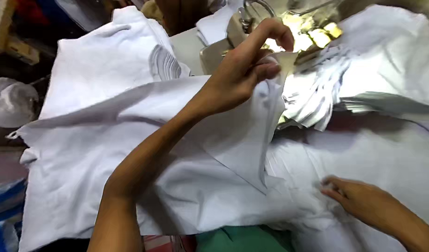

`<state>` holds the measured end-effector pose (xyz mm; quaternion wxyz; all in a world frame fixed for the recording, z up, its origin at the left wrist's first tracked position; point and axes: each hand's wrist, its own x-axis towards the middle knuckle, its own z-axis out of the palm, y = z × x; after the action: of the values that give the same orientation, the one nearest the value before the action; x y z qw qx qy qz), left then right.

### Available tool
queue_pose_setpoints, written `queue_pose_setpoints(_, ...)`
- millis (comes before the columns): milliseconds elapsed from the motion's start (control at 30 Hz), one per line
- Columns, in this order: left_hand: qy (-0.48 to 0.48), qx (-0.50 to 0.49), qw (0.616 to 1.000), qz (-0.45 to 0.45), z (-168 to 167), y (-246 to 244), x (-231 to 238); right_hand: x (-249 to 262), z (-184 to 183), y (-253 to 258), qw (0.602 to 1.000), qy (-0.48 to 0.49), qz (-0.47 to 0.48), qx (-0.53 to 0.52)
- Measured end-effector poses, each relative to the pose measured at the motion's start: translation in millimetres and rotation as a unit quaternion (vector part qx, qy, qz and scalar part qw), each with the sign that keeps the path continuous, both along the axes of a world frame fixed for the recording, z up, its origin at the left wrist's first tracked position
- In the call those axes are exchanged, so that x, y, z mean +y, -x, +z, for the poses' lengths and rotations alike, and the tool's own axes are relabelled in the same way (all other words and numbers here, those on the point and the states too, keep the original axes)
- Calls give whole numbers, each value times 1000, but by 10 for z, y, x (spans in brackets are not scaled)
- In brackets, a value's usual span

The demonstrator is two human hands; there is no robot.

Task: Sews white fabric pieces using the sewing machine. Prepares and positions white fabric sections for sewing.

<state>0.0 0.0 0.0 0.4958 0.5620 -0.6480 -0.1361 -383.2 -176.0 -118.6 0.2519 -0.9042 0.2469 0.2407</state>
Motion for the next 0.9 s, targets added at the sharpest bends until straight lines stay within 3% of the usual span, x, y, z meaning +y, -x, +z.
queue_pose_setpoints(100, -66, -5, 997, -30, -170, 102, 18, 192, 183, -693, 952, -4, 5, -305)
queue_pose_setpoints(233, -77, -22, 996, -34, -138, 155, 45, 418, 418, -1553, 810, -163, -45, -561)
queue_pose_setpoints(333, -83, -42, 995, 35, -147, 262, 204, 677, 610, -1841, 792, -88, -46, -603)
queue_pose_setpoints(467, -81, -103, 988, 80, -97, 309, 188, 883, 545, -2002, 779, 59, -98, -617)
queue_pose_setpoints(600, -84, -132, 981, 113, -99, 320, 140, 868, 540, -1942, 828, 69, -101, -548)
queue_pose_setpoints(700, -87, -139, 979, 121, -88, 296, 74, 817, 438, -1942, 809, 8, -87, -582)
queue_pose_setpoints(833, -125, -120, 978, 113, -96, 265, 68, 723, 443, -1979, 729, -210, -81, -646)
queue_pose_setpoints(900, -129, -64, 985, 95, -96, 281, 121, 708, 462, -2023, 692, -260, -82, -669)
